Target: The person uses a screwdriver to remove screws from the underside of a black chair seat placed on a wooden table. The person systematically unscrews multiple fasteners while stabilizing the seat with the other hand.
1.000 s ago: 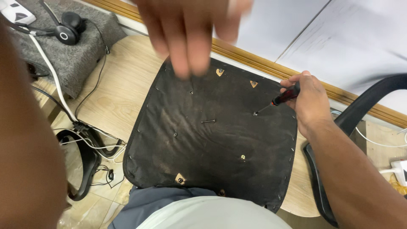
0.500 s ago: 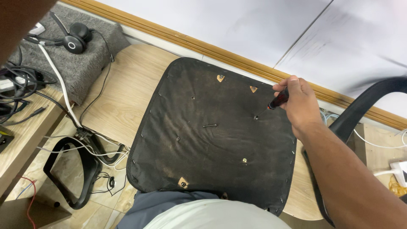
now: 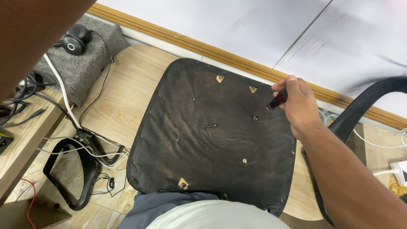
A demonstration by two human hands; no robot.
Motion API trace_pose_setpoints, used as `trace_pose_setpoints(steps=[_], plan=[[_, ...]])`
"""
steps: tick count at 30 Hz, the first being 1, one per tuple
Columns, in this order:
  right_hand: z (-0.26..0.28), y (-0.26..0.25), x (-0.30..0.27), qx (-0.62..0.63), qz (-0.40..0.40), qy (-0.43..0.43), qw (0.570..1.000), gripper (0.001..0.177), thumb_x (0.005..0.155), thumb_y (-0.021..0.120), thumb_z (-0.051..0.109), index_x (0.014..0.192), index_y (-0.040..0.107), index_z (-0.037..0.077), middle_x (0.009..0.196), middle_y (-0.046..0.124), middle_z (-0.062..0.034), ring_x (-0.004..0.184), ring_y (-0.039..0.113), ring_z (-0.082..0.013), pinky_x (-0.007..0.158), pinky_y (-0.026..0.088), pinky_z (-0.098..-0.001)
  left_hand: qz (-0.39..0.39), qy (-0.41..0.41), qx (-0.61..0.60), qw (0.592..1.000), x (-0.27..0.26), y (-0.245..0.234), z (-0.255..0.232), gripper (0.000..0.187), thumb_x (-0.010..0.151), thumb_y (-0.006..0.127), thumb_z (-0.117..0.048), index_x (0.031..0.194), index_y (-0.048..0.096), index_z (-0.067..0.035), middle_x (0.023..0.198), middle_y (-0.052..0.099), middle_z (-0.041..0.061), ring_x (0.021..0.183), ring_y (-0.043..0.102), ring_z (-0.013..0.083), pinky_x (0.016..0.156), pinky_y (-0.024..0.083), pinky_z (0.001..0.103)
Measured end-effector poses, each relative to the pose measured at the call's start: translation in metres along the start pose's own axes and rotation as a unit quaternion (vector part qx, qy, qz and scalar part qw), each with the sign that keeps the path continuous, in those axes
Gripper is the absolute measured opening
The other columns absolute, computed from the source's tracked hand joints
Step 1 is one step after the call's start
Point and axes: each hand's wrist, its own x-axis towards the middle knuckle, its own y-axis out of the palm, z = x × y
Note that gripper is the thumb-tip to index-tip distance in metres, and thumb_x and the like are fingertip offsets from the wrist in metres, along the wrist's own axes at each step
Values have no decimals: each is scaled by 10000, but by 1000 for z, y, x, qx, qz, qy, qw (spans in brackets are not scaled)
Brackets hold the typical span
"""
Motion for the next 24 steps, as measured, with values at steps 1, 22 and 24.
trace_pose_setpoints(steps=[1,22,24], plan=[[0,0,-1,-4,-2,2,1000,355,1105,311,373,1075,573,136,1095,685,-15,972,583,-120,885,483,-328,-4,-29,-4,1000,-5,8,-6,601,1175,268,-360,1541,357,109,1308,628,335,959,761,160,774,646,283],[-9,-4,4,36,8,-9,999,330,1098,337,374,1066,572,144,1086,680,-6,965,576,-115,871,481,-323,-47,-4,121,992,-63,189,-106,523,998,440,-385,1321,582,1,1161,728,187,945,754,177,805,614,320],[-12,-6,4,50,11,-17,999,323,1102,345,370,1060,570,142,1085,679,-13,964,577,-120,853,476,-325,-41,-2,129,991,-63,212,-109,516,981,456,-387,1300,604,-9,1147,738,173,944,753,179,808,611,324]])
